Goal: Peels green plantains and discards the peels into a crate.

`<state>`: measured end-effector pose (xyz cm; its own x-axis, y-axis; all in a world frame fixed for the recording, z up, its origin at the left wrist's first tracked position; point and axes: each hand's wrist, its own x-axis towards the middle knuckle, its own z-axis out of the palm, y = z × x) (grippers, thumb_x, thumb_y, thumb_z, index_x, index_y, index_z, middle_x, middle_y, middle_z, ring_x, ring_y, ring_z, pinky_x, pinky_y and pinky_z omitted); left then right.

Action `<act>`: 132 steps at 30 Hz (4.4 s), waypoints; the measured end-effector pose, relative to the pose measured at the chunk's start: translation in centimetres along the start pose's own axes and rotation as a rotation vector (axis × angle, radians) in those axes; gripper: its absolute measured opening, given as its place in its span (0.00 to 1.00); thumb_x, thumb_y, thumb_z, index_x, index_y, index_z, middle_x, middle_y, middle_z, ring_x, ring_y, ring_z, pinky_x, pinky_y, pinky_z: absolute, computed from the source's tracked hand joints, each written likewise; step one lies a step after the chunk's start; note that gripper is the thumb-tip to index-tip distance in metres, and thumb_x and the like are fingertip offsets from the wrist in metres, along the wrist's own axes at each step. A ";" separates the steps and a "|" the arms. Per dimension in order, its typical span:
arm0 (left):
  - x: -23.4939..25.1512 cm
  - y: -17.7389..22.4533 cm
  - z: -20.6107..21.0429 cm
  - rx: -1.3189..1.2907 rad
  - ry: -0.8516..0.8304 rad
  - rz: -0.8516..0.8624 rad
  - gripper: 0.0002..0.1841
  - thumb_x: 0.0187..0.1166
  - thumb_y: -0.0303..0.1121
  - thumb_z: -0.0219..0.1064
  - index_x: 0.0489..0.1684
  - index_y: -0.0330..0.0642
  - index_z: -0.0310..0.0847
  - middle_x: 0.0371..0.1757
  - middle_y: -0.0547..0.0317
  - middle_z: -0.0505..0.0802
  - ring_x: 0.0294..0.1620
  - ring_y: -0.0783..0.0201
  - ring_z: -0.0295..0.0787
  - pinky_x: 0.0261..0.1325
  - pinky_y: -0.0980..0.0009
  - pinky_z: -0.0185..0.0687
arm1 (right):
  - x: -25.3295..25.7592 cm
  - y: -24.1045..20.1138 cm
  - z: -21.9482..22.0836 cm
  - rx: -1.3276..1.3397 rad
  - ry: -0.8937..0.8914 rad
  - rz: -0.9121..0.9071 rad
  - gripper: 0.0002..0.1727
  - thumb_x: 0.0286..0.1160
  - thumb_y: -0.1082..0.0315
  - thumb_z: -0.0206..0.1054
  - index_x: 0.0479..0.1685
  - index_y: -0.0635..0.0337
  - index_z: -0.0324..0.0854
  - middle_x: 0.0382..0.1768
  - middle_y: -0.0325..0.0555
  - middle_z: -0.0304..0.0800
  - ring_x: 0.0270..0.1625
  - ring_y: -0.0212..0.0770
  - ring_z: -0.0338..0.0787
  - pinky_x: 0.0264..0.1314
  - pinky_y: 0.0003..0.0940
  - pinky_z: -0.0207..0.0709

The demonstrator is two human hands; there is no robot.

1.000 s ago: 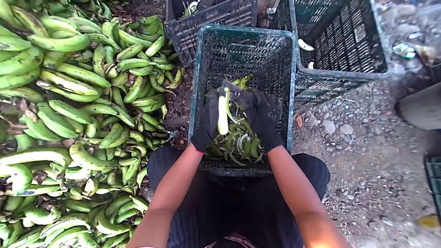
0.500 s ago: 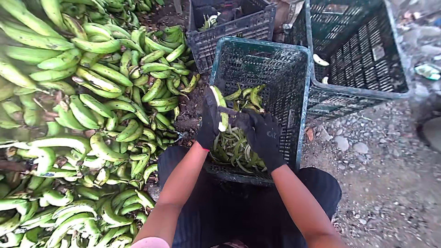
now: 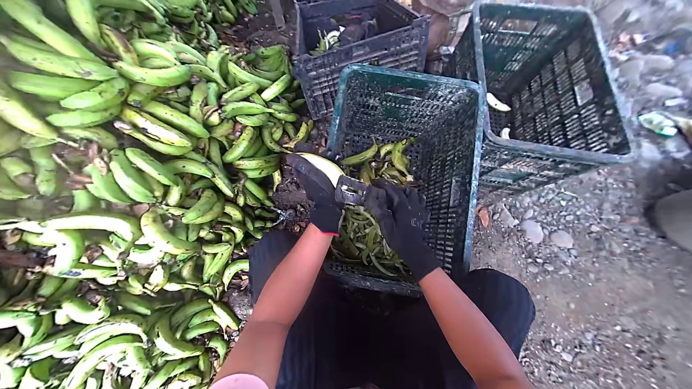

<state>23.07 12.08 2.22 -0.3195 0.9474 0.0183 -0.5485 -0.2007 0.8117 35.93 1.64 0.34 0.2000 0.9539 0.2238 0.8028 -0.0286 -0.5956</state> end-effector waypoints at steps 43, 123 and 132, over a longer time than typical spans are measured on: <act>-1.1 0.6 -0.9 0.480 -0.436 -0.184 0.32 0.95 0.50 0.28 0.78 0.36 0.67 0.48 0.52 0.91 0.41 0.68 0.91 0.43 0.68 0.91 | 0.7 1.2 -0.6 -0.190 0.107 -0.046 0.44 0.77 0.23 0.40 0.88 0.33 0.68 0.66 0.63 0.83 0.66 0.69 0.81 0.59 0.73 0.68; -8.4 -11.0 7.6 1.791 -1.357 -0.146 0.32 0.86 0.60 0.54 0.71 0.39 0.79 0.58 0.32 0.90 0.63 0.32 0.85 0.65 0.29 0.74 | -4.3 11.0 -20.2 1.207 0.731 0.520 0.47 0.82 0.27 0.16 0.80 0.41 0.69 0.47 0.42 0.91 0.44 0.47 0.94 0.36 0.56 0.90; -14.9 -22.5 1.2 2.183 -1.211 -0.113 0.51 0.67 0.57 0.73 0.84 0.26 0.60 0.85 0.26 0.64 0.84 0.29 0.60 0.79 0.36 0.62 | -5.7 10.4 -19.7 1.248 0.530 0.474 0.48 0.74 0.19 0.21 0.83 0.30 0.68 0.48 0.37 0.91 0.42 0.40 0.93 0.36 0.45 0.90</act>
<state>41.11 2.80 -15.56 0.4191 0.7563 -0.5023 0.8769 -0.4806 0.0081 54.17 -10.00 8.10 0.7091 0.6989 -0.0928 -0.3501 0.2349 -0.9068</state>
